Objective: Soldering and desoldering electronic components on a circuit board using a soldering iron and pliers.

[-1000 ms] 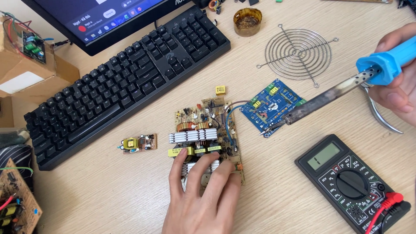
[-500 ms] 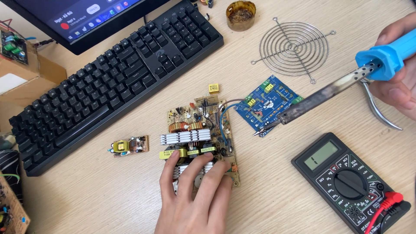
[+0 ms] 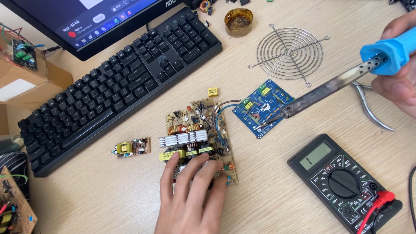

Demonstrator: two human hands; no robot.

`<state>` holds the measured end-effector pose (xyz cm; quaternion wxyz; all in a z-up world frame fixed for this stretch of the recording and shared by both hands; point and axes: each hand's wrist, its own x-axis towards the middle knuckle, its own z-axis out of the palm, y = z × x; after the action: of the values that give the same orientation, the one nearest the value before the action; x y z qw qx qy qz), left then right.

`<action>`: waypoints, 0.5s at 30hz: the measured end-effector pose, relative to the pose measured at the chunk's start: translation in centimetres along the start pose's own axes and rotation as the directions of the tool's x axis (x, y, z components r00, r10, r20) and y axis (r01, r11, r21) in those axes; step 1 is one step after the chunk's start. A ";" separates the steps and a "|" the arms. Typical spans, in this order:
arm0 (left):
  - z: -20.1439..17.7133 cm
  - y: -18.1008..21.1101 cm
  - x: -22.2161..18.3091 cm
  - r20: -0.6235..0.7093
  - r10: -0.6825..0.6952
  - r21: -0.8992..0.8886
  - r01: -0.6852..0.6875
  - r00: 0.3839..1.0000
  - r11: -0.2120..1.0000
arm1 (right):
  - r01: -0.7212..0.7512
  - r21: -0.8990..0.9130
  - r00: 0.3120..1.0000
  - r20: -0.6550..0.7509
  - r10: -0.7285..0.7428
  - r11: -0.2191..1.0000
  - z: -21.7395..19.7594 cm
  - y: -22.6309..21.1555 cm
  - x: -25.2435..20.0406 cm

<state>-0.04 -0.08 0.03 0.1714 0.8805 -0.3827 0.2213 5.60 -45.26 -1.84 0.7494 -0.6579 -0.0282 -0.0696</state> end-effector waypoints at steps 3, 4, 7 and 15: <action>0.1 0.2 0.1 -0.015 0.017 0.016 -0.017 1.000 1.000 | 0.010 0.020 1.000 0.026 -0.010 1.000 -0.7 0.2 0.2; 0.1 0.3 0.1 -0.028 0.021 0.018 -0.020 0.999 1.000 | 0.016 -0.021 0.999 0.049 -0.015 1.000 -1.0 0.4 0.3; 0.0 -0.6 -0.3 0.023 0.061 0.029 -0.061 0.998 0.998 | 0.028 -0.038 0.999 0.041 -0.026 0.999 -0.9 0.1 0.2; -1.3 -0.9 0.2 0.030 0.022 -0.037 -0.021 0.999 0.999 | 0.102 -0.213 0.993 0.083 -0.086 0.972 -4.0 2.4 0.8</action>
<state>0.42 1.00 1.06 0.1794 0.8762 -0.3988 0.2027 6.50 -48.94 -4.63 0.6673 -0.7358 -0.0788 -0.0836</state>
